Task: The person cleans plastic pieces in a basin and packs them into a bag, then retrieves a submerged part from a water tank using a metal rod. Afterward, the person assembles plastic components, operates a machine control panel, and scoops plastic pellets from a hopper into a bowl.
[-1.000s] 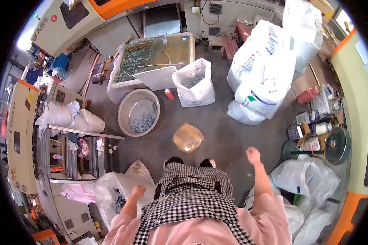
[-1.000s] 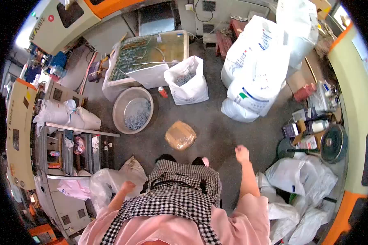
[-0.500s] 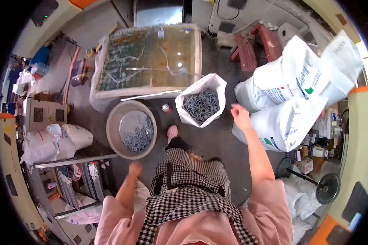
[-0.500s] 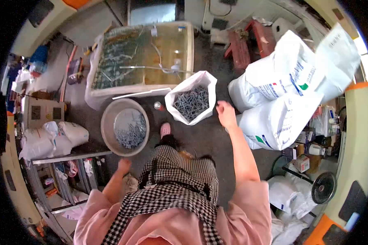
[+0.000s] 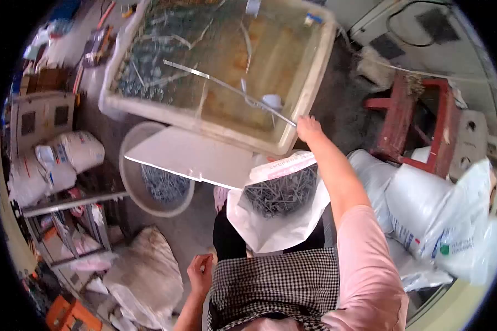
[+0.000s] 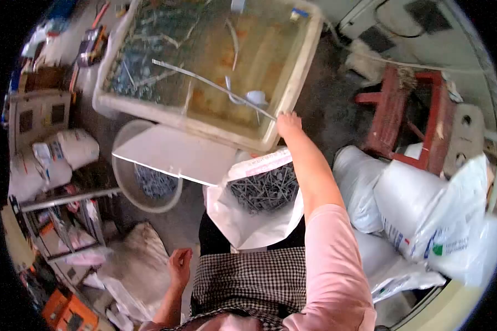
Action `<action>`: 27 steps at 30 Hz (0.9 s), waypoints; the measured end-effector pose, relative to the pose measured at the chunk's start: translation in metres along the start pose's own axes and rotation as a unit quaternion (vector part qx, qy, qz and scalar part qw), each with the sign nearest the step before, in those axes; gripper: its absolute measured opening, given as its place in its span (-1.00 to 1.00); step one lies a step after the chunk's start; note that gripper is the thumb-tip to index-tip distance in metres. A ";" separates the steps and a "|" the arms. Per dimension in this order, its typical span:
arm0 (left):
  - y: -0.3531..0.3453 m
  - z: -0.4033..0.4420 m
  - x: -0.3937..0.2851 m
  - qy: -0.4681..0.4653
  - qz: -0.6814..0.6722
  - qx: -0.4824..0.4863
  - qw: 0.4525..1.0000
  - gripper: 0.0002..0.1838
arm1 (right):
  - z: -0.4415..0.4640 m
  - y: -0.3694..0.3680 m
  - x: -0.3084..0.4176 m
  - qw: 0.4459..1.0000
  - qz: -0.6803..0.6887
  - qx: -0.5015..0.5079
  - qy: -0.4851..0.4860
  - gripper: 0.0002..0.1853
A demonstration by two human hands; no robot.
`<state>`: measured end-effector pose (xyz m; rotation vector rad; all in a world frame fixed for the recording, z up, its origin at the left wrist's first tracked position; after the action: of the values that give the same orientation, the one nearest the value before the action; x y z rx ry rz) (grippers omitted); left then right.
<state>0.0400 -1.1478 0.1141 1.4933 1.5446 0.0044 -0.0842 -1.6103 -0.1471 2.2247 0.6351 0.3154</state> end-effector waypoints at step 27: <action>0.010 0.037 -0.045 -0.039 -0.041 0.034 0.998 -0.91 | -0.399 0.242 -0.199 0.994 -0.054 0.015 -0.094 -0.67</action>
<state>0.0612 -1.2016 0.1267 1.4655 1.5546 -0.1536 -0.3353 -1.6043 0.2942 2.2066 0.6575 0.0414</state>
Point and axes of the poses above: each hand's wrist, its own z-axis towards the middle knuckle, its own y-axis out of the back of the hand, x = y × z, the point moved 2 cm from there along z, towards the middle knuckle, and after that the axes turned 4 degrees about -z, right-handed, at the moved point
